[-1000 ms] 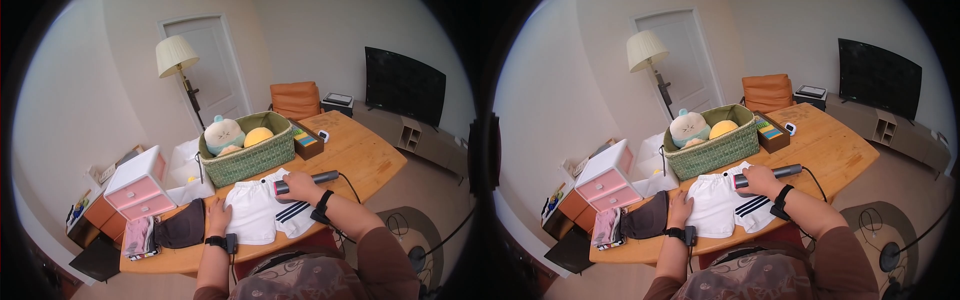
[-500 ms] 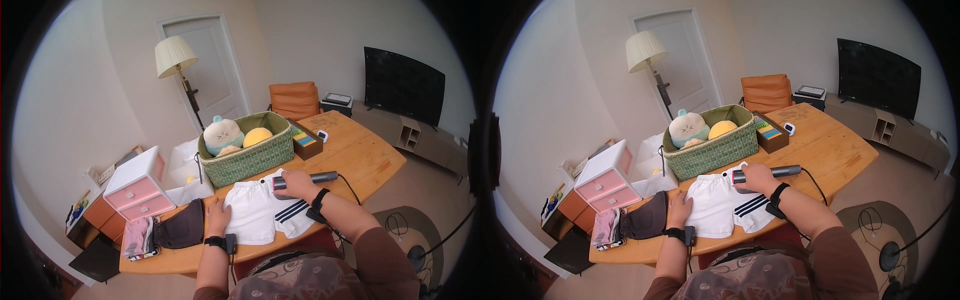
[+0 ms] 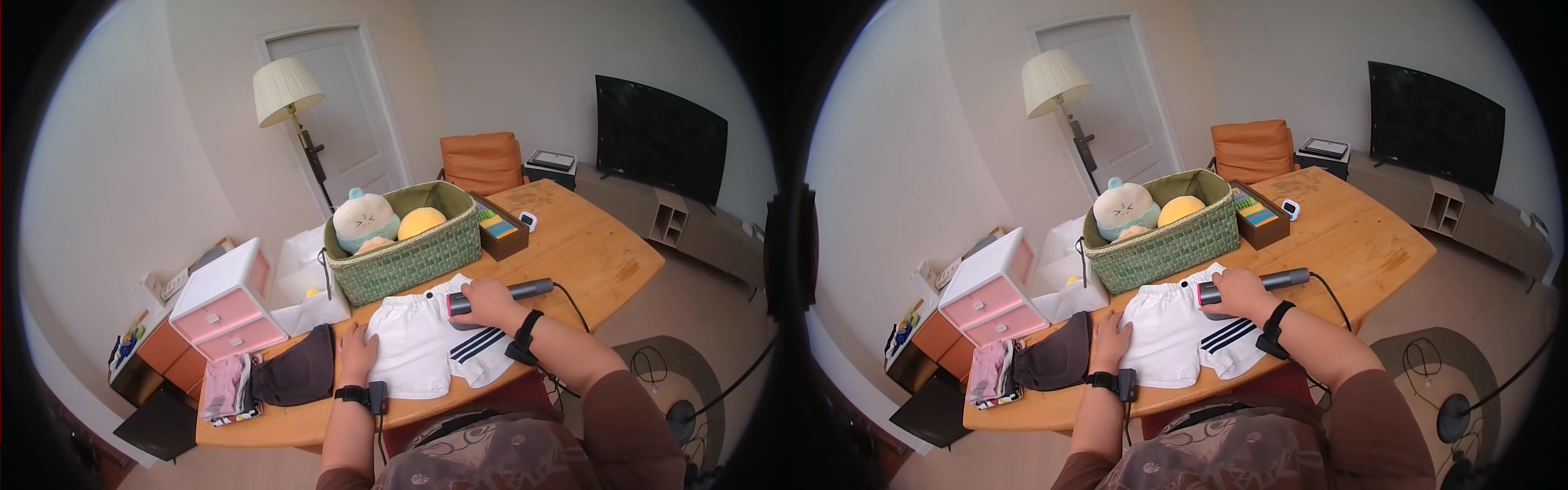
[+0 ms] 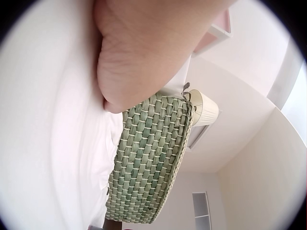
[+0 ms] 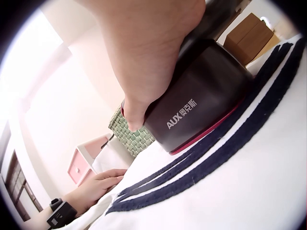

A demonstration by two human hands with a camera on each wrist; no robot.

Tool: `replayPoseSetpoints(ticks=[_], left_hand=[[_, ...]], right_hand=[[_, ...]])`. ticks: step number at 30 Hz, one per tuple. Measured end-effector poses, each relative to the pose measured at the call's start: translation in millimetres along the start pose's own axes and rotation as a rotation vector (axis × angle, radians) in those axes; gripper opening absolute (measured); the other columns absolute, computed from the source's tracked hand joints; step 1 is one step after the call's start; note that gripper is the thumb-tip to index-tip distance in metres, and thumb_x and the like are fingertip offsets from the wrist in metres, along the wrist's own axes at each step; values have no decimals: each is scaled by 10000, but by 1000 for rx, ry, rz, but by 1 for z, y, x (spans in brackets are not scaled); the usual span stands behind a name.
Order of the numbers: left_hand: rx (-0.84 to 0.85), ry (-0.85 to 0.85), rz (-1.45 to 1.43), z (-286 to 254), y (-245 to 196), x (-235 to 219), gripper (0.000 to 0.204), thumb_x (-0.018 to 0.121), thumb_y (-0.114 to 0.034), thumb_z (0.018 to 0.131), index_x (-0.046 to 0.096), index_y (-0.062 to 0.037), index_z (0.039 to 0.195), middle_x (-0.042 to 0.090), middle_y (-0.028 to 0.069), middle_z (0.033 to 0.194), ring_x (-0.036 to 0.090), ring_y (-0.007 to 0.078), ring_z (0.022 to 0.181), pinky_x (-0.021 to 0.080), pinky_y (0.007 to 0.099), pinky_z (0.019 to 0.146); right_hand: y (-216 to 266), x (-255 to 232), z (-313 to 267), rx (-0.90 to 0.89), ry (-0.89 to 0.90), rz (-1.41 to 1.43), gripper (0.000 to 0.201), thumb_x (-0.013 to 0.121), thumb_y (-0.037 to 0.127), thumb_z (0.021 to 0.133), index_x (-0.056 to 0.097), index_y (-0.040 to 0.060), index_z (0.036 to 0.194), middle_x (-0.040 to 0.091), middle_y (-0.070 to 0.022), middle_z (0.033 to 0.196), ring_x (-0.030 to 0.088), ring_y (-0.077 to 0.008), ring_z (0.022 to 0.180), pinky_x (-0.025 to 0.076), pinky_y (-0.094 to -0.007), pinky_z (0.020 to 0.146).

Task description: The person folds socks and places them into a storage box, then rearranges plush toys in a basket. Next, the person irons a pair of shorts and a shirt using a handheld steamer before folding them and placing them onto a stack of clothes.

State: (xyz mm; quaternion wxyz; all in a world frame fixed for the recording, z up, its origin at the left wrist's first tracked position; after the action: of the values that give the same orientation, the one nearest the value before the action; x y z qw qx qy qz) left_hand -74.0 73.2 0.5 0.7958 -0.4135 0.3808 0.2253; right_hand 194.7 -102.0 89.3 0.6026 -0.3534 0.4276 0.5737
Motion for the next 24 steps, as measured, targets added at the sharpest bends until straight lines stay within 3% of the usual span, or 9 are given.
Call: replayPoseSetpoints(ticks=[24], left_hand=[[1, 2, 3, 0, 2, 1, 483, 628, -332, 870, 604, -78, 1279, 495, 208, 1418, 406, 318, 1371, 185, 525, 1153]], right_hand=[[-8, 14, 17, 39, -45, -29, 663, 673, 643, 757, 654, 12, 960, 677, -155, 854, 671, -322, 841, 542, -420, 736]])
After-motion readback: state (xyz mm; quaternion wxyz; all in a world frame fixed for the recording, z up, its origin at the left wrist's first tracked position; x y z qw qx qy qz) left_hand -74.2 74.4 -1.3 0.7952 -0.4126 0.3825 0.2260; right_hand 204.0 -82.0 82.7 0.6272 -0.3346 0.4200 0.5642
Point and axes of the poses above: each hand's wrist, its own z-axis towards the middle knuckle, its own x-axis out of the palm, y = z × x, the point moved 5 cm from there along z, towards the middle knuckle
